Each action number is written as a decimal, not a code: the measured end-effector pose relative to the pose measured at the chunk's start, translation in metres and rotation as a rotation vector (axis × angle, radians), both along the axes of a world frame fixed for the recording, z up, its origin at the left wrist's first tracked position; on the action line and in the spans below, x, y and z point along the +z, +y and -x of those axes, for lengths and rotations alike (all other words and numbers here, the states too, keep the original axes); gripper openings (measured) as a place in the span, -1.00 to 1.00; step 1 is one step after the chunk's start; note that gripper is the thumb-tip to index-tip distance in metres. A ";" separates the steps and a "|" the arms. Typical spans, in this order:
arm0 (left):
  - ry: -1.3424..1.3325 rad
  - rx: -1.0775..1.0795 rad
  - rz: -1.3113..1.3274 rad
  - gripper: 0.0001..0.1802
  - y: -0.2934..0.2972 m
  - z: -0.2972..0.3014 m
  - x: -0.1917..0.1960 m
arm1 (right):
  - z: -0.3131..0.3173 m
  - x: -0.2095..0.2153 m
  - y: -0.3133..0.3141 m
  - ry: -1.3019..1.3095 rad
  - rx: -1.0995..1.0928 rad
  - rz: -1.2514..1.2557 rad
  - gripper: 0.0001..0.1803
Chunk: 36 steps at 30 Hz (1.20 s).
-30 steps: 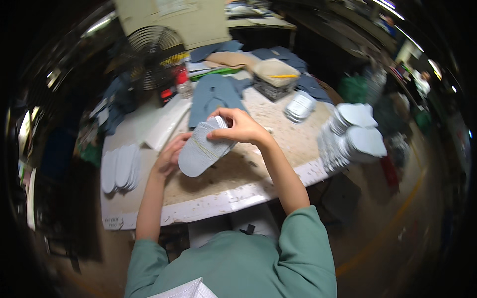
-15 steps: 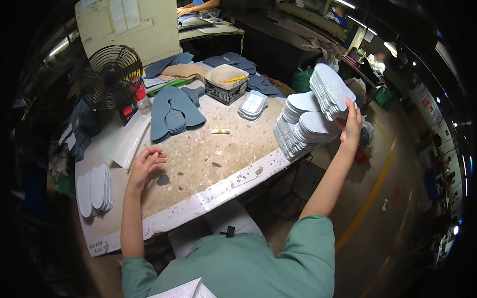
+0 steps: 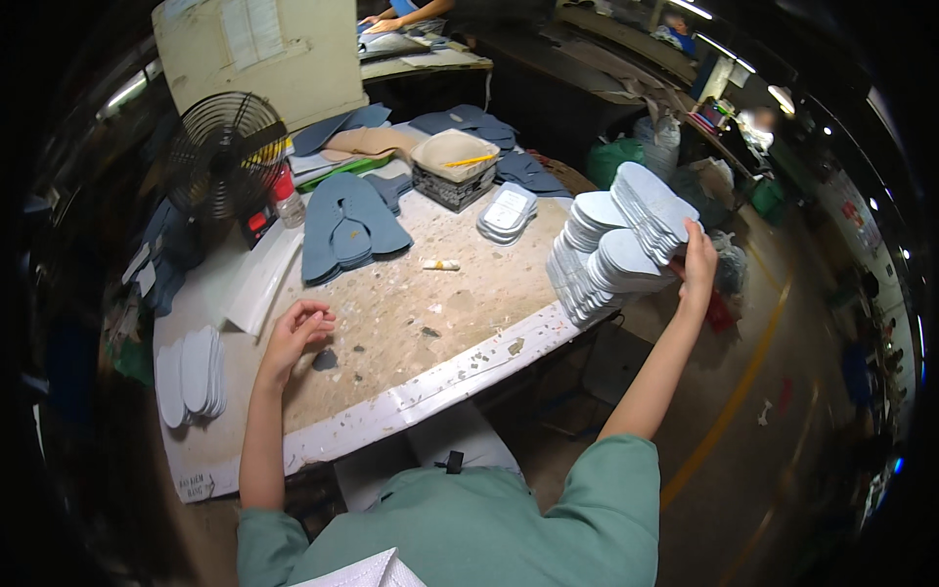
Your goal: The person repeatedly picks white insoles from a stack, peels small adhesive labels from a sheet, and sticks each label onto an insole. Finished insoles are placed into a separate stack on the table. The person handles insoles and labels by hand throughout the clip.
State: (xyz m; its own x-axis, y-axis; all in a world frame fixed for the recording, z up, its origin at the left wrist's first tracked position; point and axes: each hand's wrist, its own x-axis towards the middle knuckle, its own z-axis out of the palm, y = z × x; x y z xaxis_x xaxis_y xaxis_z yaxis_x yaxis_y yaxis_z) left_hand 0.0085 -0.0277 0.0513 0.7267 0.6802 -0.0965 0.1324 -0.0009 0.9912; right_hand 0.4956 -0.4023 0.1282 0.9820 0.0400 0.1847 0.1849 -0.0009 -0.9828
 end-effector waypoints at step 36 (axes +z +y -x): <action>0.489 0.751 0.058 -0.10 0.104 0.295 0.004 | 0.294 -0.058 0.302 -0.975 1.008 0.094 -0.88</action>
State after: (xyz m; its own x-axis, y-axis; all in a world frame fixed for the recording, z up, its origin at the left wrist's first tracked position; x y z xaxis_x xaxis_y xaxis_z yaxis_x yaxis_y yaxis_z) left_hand -0.2869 0.0764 0.0556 -0.0393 0.9441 -0.3272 0.4857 0.3042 0.8195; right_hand 0.2016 -0.0998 0.0702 0.0048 0.6912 0.7226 0.7434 0.4808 -0.4649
